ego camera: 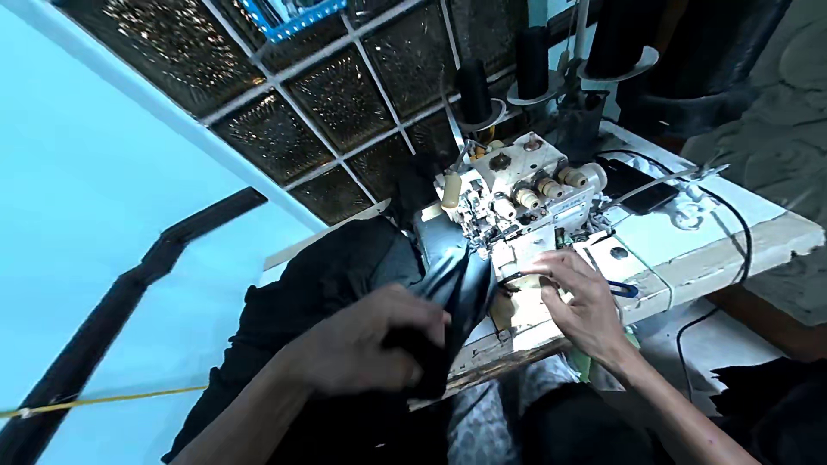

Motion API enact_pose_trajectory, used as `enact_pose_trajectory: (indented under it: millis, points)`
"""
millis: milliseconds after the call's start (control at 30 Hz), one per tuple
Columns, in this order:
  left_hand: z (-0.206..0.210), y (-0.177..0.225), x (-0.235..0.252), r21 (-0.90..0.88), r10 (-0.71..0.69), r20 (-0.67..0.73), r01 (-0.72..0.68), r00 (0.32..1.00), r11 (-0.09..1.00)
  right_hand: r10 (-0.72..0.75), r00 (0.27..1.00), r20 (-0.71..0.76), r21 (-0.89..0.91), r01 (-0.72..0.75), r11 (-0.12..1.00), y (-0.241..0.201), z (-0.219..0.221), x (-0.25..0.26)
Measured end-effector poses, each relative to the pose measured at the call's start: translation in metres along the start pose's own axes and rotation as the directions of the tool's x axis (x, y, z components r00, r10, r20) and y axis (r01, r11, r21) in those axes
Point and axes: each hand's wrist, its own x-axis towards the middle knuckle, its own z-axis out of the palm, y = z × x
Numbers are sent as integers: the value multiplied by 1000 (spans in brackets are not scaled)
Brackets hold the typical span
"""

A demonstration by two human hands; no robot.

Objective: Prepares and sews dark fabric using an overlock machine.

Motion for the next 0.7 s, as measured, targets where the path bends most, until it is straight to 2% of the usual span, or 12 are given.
enact_pose_trajectory:
  millis: [33, 67, 100, 133, 167, 200, 233, 300, 400, 500, 567, 700]
  points:
    - [1, 15, -5, -129, 18, 36, -13, 999, 992, -49, 999, -2, 63, 49, 997, -5, 1, 1]
    - [1, 22, -9, -169, 16, 28, -11, 999, 985, -103, 995, 10, 124, 101, 987, -10, 4, 2]
    - [0, 24, -14, -132, -23, -15, 21, 1000, 991, -150, 988, 45, 174, 140, 975, -14, 7, 4]
    - [-3, 23, -18, -14, -88, -97, 87, 991, 996, -184, 979, 90, 209, 162, 964, -18, 11, 6]
    - [-6, 19, -21, 185, -152, -206, 191, 967, 964, -202, 970, 136, 224, 168, 960, -23, 16, 9]
    - [-9, 14, -23, 379, -206, -304, 316, 930, 870, -205, 962, 180, 217, 164, 962, -26, 22, 12]
    - [-11, 8, -26, 497, -248, -364, 413, 898, 763, -199, 955, 221, 193, 157, 969, -29, 29, 15]
    - [-14, -1, -33, 587, -291, -417, 500, 861, 637, -190, 933, 305, 112, 164, 980, -33, 46, 22]
    - [-15, -6, -39, 639, -284, -441, 520, 851, 567, -181, 877, 446, 64, 170, 983, -39, 61, 29]
    - [-16, -9, -43, 634, -277, -446, 519, 851, 573, -190, 819, 542, 261, 51, 964, -49, 54, 34]
    - [-15, -12, -46, 625, -254, -441, 498, 861, 601, -154, 843, 515, 353, -45, 935, -50, 44, 38]
    - [-9, -9, -44, 614, -215, -430, 458, 877, 643, -165, 895, 415, 312, 30, 950, -28, 36, 46]
